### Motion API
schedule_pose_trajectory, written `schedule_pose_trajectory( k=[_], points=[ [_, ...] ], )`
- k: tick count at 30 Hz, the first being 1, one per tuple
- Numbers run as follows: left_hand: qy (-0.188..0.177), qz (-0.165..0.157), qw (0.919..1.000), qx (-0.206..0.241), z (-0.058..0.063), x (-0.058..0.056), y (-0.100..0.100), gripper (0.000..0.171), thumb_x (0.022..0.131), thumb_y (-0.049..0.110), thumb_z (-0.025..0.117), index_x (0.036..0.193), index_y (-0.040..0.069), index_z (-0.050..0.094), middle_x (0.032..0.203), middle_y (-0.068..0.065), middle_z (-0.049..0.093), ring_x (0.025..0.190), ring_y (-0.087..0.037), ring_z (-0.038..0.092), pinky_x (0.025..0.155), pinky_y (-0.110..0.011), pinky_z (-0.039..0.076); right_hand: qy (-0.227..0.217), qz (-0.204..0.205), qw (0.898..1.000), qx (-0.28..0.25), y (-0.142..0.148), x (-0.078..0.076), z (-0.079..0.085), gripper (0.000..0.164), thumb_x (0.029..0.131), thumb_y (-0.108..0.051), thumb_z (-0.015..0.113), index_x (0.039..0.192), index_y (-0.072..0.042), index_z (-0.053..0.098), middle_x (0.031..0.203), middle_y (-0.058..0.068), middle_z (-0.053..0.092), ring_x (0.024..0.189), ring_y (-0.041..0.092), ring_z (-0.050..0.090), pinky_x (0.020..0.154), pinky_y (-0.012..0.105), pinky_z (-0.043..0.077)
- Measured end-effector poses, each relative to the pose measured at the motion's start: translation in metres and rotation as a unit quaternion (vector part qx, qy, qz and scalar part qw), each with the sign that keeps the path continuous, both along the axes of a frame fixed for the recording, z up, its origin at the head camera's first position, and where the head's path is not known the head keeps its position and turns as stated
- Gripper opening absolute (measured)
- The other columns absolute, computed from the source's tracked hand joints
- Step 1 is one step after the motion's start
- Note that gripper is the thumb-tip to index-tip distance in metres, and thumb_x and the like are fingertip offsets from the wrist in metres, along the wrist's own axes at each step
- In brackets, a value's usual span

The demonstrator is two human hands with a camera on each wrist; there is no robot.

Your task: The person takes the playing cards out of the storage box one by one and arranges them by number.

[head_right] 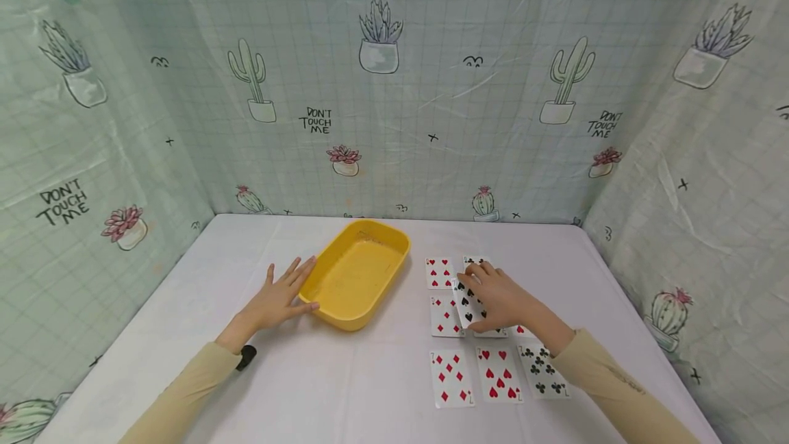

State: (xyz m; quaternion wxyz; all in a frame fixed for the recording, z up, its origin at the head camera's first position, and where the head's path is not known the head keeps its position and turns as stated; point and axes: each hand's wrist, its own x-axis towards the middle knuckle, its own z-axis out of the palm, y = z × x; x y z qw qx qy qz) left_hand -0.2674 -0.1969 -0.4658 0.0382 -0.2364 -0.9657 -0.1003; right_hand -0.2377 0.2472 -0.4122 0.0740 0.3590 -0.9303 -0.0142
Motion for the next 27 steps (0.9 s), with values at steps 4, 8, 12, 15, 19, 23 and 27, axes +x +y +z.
schedule_pose_trajectory(
  k=[4,8,12,15,19,23,27],
  points=[
    [0.003,0.0,1.0,0.0,0.0,0.0,0.0,0.089,0.079,0.067,0.042,0.145,0.02,0.005,0.151,0.004,0.012,0.139,-0.028,0.014,0.102,-0.067,0.004,-0.01,-0.02,1.0,-0.002,0.01,0.009,-0.003,0.088,0.058,-0.05,0.077,0.127,-0.007,0.045,0.118,0.01,0.047,0.104,0.025,0.043,0.079,0.045,0.045],
    [0.011,-0.003,0.9999,0.003,0.0,0.0,0.0,0.089,0.079,0.067,0.042,0.145,0.02,0.006,0.151,0.003,0.014,0.138,-0.03,0.016,0.101,-0.068,0.005,-0.02,-0.042,0.999,-0.003,0.019,0.018,-0.005,0.087,0.058,-0.047,0.077,0.128,-0.008,0.045,0.121,0.01,0.046,0.107,0.028,0.042,0.081,0.049,0.043],
    [0.015,-0.006,0.9998,0.009,-0.001,0.0,0.0,0.089,0.079,0.066,0.043,0.145,0.019,0.007,0.151,0.001,0.016,0.138,-0.031,0.016,0.101,-0.069,0.004,-0.028,-0.06,0.998,-0.007,0.028,0.027,-0.007,0.088,0.056,-0.046,0.078,0.128,-0.008,0.045,0.123,0.01,0.045,0.108,0.03,0.042,0.081,0.052,0.042],
    [0.013,-0.005,0.9998,0.011,-0.001,0.0,0.0,0.088,0.079,0.066,0.043,0.145,0.019,0.007,0.151,0.001,0.016,0.138,-0.03,0.016,0.101,-0.068,0.004,-0.033,-0.069,0.997,-0.011,0.035,0.033,-0.009,0.089,0.056,-0.045,0.079,0.129,-0.008,0.044,0.123,0.011,0.045,0.108,0.031,0.041,0.079,0.052,0.042],
    [0.01,-0.004,0.9999,0.007,-0.002,-0.001,-0.001,0.089,0.079,0.067,0.042,0.145,0.02,0.006,0.151,0.002,0.013,0.138,-0.029,0.014,0.101,-0.068,0.004,-0.037,-0.082,0.996,-0.013,0.043,0.039,-0.012,0.09,0.055,-0.045,0.079,0.13,-0.009,0.044,0.123,0.01,0.046,0.108,0.03,0.041,0.078,0.051,0.041],
    [-0.001,-0.004,1.0,0.005,-0.002,-0.001,-0.001,0.089,0.079,0.067,0.041,0.145,0.021,0.003,0.152,0.004,0.01,0.139,-0.028,0.011,0.102,-0.068,0.001,-0.046,-0.093,0.994,-0.02,0.05,0.045,-0.014,0.09,0.055,-0.044,0.08,0.13,-0.009,0.044,0.123,0.01,0.045,0.109,0.03,0.04,0.079,0.051,0.04],
    [-0.007,-0.005,0.9999,0.006,-0.002,-0.002,-0.001,0.089,0.08,0.067,0.041,0.145,0.021,0.003,0.152,0.003,0.01,0.139,-0.028,0.01,0.102,-0.068,0.0,-0.047,-0.096,0.994,-0.019,0.059,0.051,-0.015,0.091,0.055,-0.041,0.08,0.131,-0.008,0.043,0.124,0.01,0.045,0.11,0.03,0.039,0.079,0.052,0.04]
  ],
)
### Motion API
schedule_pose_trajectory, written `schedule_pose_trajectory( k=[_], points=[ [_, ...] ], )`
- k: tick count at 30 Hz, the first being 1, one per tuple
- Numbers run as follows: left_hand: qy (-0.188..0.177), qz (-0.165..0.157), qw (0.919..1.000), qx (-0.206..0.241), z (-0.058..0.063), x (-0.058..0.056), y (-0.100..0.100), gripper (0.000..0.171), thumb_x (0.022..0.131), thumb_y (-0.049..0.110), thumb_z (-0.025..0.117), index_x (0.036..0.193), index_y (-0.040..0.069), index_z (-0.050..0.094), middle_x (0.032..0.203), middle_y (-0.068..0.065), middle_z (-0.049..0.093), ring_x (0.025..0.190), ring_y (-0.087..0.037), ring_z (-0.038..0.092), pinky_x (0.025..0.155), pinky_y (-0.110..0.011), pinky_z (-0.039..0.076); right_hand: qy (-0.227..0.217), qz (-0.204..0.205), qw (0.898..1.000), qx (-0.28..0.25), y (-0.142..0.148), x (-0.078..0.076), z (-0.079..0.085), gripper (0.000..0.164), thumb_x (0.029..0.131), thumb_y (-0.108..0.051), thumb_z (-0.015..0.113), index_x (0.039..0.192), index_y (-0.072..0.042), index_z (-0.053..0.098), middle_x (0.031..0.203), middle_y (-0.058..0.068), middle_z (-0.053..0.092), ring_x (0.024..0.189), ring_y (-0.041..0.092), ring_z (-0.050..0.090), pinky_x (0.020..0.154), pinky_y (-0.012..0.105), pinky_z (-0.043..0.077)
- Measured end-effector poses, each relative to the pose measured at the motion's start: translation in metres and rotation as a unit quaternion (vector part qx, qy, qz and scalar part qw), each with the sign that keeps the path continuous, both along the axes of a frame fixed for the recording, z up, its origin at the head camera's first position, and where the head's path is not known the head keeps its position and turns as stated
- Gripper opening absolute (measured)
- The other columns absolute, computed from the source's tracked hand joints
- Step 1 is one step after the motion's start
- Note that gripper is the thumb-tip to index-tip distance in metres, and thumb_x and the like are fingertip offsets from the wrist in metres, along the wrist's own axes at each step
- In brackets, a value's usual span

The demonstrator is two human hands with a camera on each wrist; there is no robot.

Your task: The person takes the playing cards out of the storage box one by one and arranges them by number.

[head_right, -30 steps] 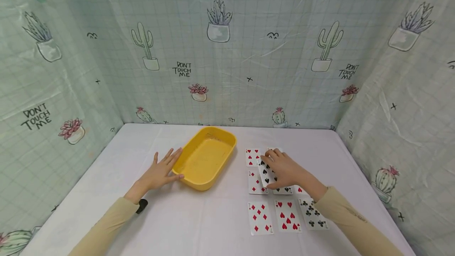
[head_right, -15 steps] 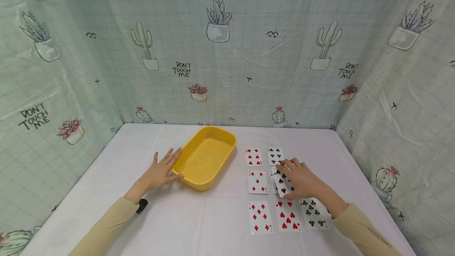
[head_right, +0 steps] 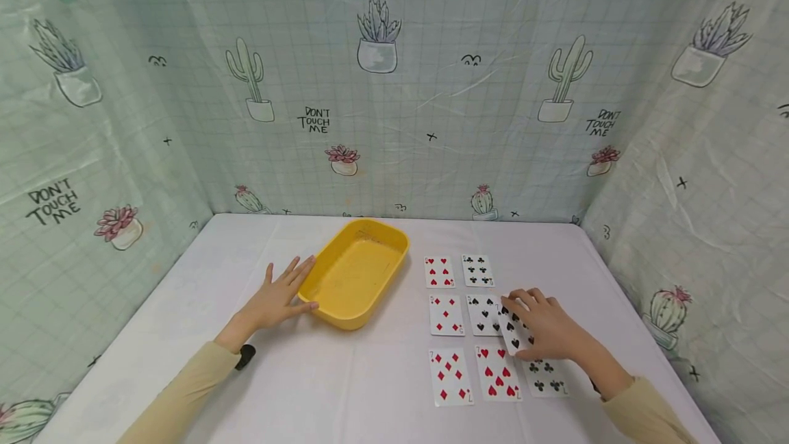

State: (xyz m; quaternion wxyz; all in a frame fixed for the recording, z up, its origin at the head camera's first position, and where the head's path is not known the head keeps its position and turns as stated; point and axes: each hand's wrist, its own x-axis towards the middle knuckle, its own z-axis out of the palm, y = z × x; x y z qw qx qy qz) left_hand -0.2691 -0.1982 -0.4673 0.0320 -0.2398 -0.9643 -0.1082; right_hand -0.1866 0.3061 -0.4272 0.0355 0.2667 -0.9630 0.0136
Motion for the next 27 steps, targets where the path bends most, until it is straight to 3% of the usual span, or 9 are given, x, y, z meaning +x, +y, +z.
schedule_pose_trajectory(
  k=[9,19,27],
  points=[
    [-0.001,0.001,1.0,0.001,0.0,0.001,-0.001,0.089,0.08,0.068,0.04,0.145,0.021,0.002,0.152,0.004,0.009,0.139,-0.028,0.011,0.102,-0.067,-0.002,-0.006,-0.005,1.0,-0.001,0.025,0.013,-0.005,0.087,0.051,-0.036,0.082,0.125,-0.006,0.048,0.122,0.011,0.045,0.108,0.029,0.041,0.074,0.05,0.04],
    [0.019,-0.008,0.9995,0.023,0.0,0.001,0.0,0.089,0.079,0.065,0.045,0.145,0.018,0.009,0.151,0.001,0.016,0.137,-0.032,0.016,0.1,-0.069,0.001,-0.057,-0.048,0.997,-0.004,0.051,0.023,-0.011,0.089,0.05,-0.034,0.083,0.126,-0.005,0.047,0.123,0.012,0.043,0.109,0.031,0.04,0.073,0.053,0.039],
    [0.012,-0.004,0.9999,0.004,0.001,0.0,-0.001,0.089,0.079,0.066,0.043,0.145,0.02,0.005,0.152,0.002,0.013,0.138,-0.03,0.014,0.101,-0.068,0.003,-0.078,-0.085,0.993,-0.008,0.066,0.03,-0.018,0.089,0.048,-0.036,0.082,0.123,-0.004,0.049,0.121,0.011,0.045,0.109,0.032,0.043,0.072,0.056,0.04]
  ],
)
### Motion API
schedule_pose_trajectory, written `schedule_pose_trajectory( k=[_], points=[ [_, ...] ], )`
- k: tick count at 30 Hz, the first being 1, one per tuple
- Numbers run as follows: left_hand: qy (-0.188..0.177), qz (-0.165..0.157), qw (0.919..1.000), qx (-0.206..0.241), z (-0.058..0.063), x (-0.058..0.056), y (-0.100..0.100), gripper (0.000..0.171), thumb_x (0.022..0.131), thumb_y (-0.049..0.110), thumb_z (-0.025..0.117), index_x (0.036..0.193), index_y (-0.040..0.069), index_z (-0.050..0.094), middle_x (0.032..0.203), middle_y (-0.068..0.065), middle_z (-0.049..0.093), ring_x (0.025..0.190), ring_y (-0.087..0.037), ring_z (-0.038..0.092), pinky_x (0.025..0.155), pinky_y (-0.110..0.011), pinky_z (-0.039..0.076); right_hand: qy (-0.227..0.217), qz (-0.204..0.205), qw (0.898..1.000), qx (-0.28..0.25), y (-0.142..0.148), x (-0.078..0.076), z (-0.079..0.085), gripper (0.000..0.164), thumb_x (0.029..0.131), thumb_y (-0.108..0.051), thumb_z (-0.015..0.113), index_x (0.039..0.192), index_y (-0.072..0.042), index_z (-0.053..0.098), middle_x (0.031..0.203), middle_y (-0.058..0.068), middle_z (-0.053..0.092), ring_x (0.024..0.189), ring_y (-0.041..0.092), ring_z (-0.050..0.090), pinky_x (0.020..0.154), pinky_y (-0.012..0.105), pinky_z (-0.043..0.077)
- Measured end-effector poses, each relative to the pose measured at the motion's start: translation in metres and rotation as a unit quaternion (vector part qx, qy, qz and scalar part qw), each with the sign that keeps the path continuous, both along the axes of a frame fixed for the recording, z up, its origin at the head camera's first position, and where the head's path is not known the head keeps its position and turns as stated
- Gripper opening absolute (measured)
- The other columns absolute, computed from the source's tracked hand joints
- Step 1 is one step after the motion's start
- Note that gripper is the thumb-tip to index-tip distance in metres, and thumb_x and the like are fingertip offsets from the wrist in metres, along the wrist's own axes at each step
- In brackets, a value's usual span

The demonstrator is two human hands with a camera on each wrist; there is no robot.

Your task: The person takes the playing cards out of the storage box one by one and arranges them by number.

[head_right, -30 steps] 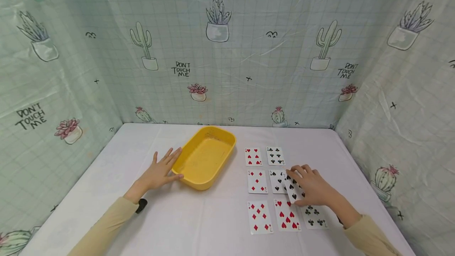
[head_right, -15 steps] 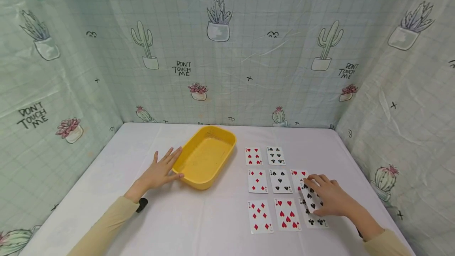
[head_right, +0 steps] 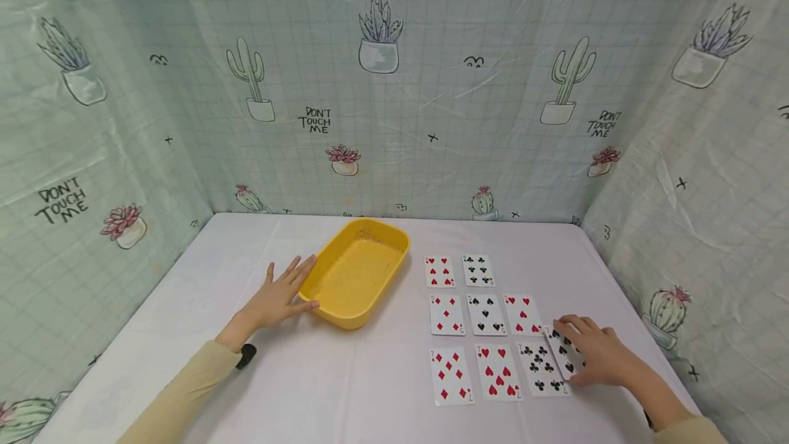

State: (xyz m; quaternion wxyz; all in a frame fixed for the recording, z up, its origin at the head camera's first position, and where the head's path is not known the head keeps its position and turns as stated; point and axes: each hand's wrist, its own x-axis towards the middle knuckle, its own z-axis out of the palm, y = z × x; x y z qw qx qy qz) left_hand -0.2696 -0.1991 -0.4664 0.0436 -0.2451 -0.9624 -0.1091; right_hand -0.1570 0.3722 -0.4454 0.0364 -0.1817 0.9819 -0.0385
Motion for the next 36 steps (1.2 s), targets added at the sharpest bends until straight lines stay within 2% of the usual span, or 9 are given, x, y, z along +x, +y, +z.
schedule_pose_trajectory(
  k=[4,12,16,26,36],
  points=[
    [0.007,-0.002,1.0,-0.004,0.0,0.0,0.0,0.089,0.079,0.066,0.043,0.145,0.02,0.005,0.151,0.001,0.014,0.138,-0.031,0.015,0.1,-0.069,0.006,-0.019,-0.019,1.0,0.008,0.009,0.001,-0.007,0.089,0.048,-0.037,0.082,0.123,-0.003,0.049,0.122,0.013,0.045,0.109,0.035,0.044,0.072,0.061,0.038],
    [0.004,0.0,1.0,0.005,0.001,0.0,0.001,0.089,0.079,0.065,0.044,0.145,0.02,0.005,0.151,0.002,0.014,0.138,-0.029,0.014,0.101,-0.068,0.003,-0.039,-0.038,0.998,0.007,0.017,0.003,-0.01,0.088,0.047,-0.034,0.082,0.122,-0.001,0.05,0.121,0.015,0.047,0.108,0.036,0.045,0.073,0.058,0.038],
    [0.011,-0.004,0.9999,0.006,0.001,0.0,0.001,0.089,0.079,0.065,0.045,0.145,0.019,0.006,0.151,-0.001,0.017,0.138,-0.031,0.016,0.1,-0.069,0.004,-0.042,-0.04,0.998,0.006,0.018,0.004,-0.009,0.087,0.047,-0.033,0.082,0.121,-0.001,0.05,0.121,0.016,0.047,0.108,0.037,0.046,0.073,0.059,0.038],
    [0.003,0.004,0.9999,0.009,0.001,0.001,0.0,0.089,0.079,0.066,0.044,0.145,0.019,0.006,0.151,-0.001,0.016,0.138,-0.029,0.014,0.101,-0.069,0.004,-0.031,-0.029,0.999,0.018,0.018,0.002,-0.01,0.086,0.047,-0.034,0.081,0.122,-0.004,0.051,0.121,0.013,0.048,0.108,0.035,0.044,0.075,0.057,0.036],
    [-0.005,0.003,0.9999,0.009,0.001,0.001,0.0,0.089,0.08,0.065,0.044,0.145,0.02,0.005,0.151,0.003,0.013,0.139,-0.027,0.012,0.102,-0.068,0.003,-0.053,-0.036,0.998,0.019,0.02,0.003,-0.009,0.091,0.048,-0.039,0.081,0.124,-0.001,0.049,0.121,0.015,0.05,0.109,0.036,0.043,0.075,0.058,0.035]
  ],
)
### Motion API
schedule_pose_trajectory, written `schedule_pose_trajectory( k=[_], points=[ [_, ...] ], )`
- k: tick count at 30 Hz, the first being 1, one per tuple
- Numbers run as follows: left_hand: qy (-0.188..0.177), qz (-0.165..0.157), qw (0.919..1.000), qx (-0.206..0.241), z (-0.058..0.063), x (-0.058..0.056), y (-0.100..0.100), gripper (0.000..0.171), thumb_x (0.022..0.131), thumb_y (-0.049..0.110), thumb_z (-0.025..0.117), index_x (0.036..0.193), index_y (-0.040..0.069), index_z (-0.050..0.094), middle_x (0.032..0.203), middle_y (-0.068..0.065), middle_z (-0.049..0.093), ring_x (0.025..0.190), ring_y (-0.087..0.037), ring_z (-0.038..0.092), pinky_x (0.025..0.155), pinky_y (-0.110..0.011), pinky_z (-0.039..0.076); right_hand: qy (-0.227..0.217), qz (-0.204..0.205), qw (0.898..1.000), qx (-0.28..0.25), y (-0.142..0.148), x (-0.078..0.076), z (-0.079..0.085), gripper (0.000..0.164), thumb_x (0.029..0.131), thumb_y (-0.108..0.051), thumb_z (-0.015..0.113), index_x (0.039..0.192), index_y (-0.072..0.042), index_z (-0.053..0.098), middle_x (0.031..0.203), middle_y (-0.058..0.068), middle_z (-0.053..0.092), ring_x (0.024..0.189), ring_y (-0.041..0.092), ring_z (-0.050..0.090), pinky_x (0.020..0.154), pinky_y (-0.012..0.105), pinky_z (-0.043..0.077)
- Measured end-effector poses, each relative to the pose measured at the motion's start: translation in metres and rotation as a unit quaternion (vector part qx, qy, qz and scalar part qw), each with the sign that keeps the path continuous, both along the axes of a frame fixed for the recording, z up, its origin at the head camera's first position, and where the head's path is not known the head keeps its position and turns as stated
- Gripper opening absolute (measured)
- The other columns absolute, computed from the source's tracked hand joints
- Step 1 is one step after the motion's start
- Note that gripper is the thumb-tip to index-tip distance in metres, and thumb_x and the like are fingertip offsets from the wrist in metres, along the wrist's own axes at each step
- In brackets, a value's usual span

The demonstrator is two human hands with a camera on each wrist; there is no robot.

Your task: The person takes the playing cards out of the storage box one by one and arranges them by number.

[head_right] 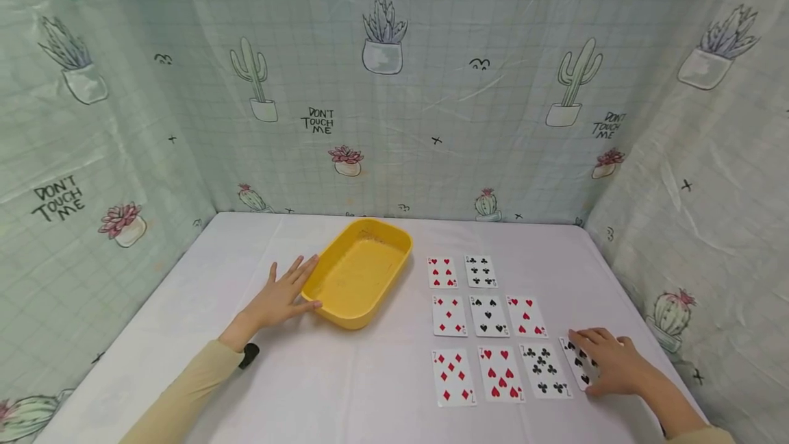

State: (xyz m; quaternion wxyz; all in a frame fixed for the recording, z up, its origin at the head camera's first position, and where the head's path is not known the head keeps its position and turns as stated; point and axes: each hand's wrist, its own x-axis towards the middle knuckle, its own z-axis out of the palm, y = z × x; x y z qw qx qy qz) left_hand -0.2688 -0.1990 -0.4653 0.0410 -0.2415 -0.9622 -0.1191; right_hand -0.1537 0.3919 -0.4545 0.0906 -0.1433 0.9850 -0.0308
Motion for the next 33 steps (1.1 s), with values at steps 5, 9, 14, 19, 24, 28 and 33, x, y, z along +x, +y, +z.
schedule_pose_trajectory(
  k=[5,9,14,19,24,28,33],
  points=[
    [0.005,-0.002,1.0,-0.001,0.0,-0.001,0.002,0.089,0.079,0.066,0.044,0.145,0.019,0.006,0.151,0.002,0.015,0.139,-0.028,0.013,0.101,-0.068,0.004,-0.004,-0.001,1.0,0.002,0.002,0.0,-0.002,0.092,0.047,-0.04,0.081,0.124,-0.002,0.048,0.121,0.015,0.05,0.109,0.036,0.042,0.076,0.058,0.035],
    [0.004,-0.001,1.0,-0.004,0.001,-0.001,0.002,0.089,0.079,0.066,0.043,0.145,0.02,0.005,0.151,0.003,0.014,0.139,-0.029,0.013,0.102,-0.068,0.004,-0.004,-0.001,1.0,0.001,0.003,0.0,-0.003,0.092,0.047,-0.041,0.081,0.124,-0.002,0.048,0.121,0.015,0.05,0.109,0.036,0.041,0.076,0.058,0.034],
    [-0.001,-0.003,1.0,-0.002,0.002,-0.001,0.003,0.089,0.079,0.066,0.044,0.145,0.02,0.005,0.151,0.003,0.012,0.139,-0.029,0.013,0.102,-0.068,0.003,0.015,0.005,1.0,0.005,0.003,-0.002,-0.002,0.093,0.047,-0.044,0.081,0.123,-0.001,0.049,0.121,0.016,0.05,0.108,0.036,0.043,0.073,0.057,0.036],
    [0.003,-0.005,0.9999,0.011,0.0,-0.001,0.003,0.089,0.079,0.064,0.046,0.145,0.018,0.008,0.151,0.001,0.015,0.138,-0.03,0.014,0.101,-0.069,0.005,0.055,0.009,0.998,-0.008,-0.003,-0.007,0.002,0.088,0.055,-0.048,0.077,0.122,0.0,0.049,0.119,0.017,0.051,0.106,0.035,0.044,0.073,0.058,0.038],
    [-0.004,0.0,0.9998,0.021,-0.001,-0.002,0.001,0.087,0.08,0.063,0.045,0.145,0.019,0.007,0.151,-0.001,0.016,0.139,-0.03,0.013,0.101,-0.068,0.003,0.135,0.036,0.989,-0.044,-0.02,-0.016,0.008,0.068,0.068,-0.038,0.072,0.119,0.001,0.05,0.117,0.017,0.052,0.104,0.034,0.045,0.071,0.057,0.04],
    [-0.007,0.003,0.9998,0.02,0.0,-0.004,0.001,0.085,0.082,0.063,0.042,0.145,0.021,0.005,0.151,0.0,0.015,0.139,-0.028,0.009,0.102,-0.067,-0.001,0.178,0.045,0.981,-0.063,-0.038,-0.025,0.009,0.061,0.072,-0.032,0.071,0.119,0.002,0.051,0.116,0.017,0.053,0.103,0.034,0.046,0.071,0.055,0.041],
    [-0.007,0.0,0.9995,0.029,0.005,-0.001,0.004,0.082,0.084,0.06,0.042,0.145,0.021,0.005,0.152,0.002,0.012,0.14,-0.026,0.005,0.102,-0.067,-0.004,0.174,0.019,0.981,-0.088,-0.062,-0.035,0.007,0.059,0.077,-0.03,0.067,0.122,0.003,0.048,0.12,0.02,0.049,0.107,0.038,0.044,0.078,0.058,0.04]
  ],
)
